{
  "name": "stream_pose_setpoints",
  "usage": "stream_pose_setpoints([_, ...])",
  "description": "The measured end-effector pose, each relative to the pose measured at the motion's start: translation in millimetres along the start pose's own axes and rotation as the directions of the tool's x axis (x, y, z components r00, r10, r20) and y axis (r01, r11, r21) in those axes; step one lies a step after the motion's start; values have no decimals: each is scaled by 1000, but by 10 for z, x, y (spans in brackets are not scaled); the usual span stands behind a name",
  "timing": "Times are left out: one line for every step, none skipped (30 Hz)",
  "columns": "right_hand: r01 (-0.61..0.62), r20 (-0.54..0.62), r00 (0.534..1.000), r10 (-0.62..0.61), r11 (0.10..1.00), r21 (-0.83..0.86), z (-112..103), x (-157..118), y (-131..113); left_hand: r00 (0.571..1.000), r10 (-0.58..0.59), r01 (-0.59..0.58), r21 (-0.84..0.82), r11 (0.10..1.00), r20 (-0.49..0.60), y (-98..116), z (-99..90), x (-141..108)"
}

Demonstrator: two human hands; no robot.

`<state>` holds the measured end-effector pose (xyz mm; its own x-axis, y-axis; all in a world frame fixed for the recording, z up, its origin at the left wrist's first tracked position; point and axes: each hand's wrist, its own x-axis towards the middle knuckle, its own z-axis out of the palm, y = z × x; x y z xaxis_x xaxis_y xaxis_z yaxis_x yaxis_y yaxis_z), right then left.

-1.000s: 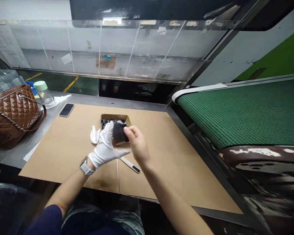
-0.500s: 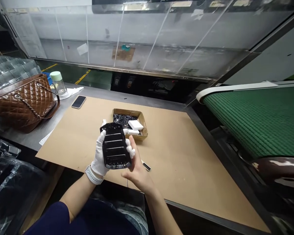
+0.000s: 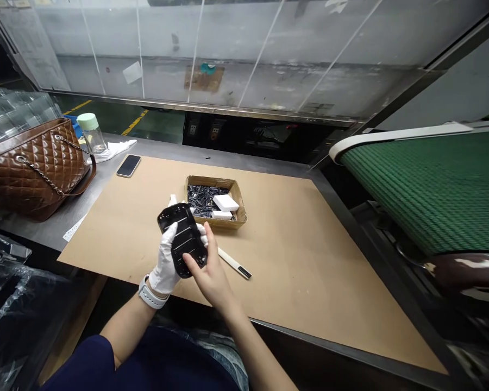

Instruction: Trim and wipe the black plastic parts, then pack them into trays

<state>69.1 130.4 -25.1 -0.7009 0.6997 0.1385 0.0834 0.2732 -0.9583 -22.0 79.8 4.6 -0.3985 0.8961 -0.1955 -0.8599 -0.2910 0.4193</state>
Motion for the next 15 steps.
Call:
stream_pose_setpoints([50,-32,998,-51,999,-20,38,12,34,999,36,-37,-12,999,-34,-6,1,8])
stream_pose_setpoints([98,-57,993,-100,995,-28,77,25,61,996,68,-70,-30,997,-65,-8,6,16])
stream_pose_setpoints([142,-78,987,-143,989,-29,114,36,78,991,102,-107,-52,993,-88,-4,13,23])
stream_pose_setpoints([176,-94,979,-179,984,-33,145,44,82,984,138,-147,-76,986,-109,8,21,30])
stream_pose_setpoints([200,-99,974,-203,979,-45,169,46,72,976,172,-185,-100,978,-131,30,27,35])
stream_pose_setpoints([214,-90,972,-219,975,-66,184,41,51,967,201,-221,-124,967,-154,61,30,40])
stream_pose_setpoints([229,-65,970,-235,969,-94,191,30,20,959,220,-248,-150,957,-177,102,29,44])
stream_pose_setpoints([256,-32,965,-262,959,-124,189,16,-15,956,218,-253,-177,951,-197,150,25,48])
stream_pose_setpoints([301,-8,952,-306,942,-151,179,6,-51,957,201,-243,-199,949,-210,202,16,50])
stream_pose_setpoints([366,-20,927,-375,914,-174,158,9,-85,960,180,-226,-215,950,-216,254,5,53])
stream_pose_setpoints([437,-79,885,-459,877,-199,125,33,-113,962,170,-217,-224,950,-212,304,-9,54])
stream_pose_setpoints([489,-179,828,-532,840,-236,77,85,-132,964,176,-221,-227,949,-201,348,-22,53])
stream_pose_setpoints([496,-290,770,-568,819,-289,12,167,-141,964,193,-232,-226,946,-184,383,-34,49])
stream_pose_setpoints([445,-383,736,-559,825,-349,-70,273,-136,965,209,-241,-224,944,-160,409,-42,41])
stream_pose_setpoints([344,-446,736,-509,849,-401,-167,390,-114,968,214,-239,-224,945,-130,426,-47,29])
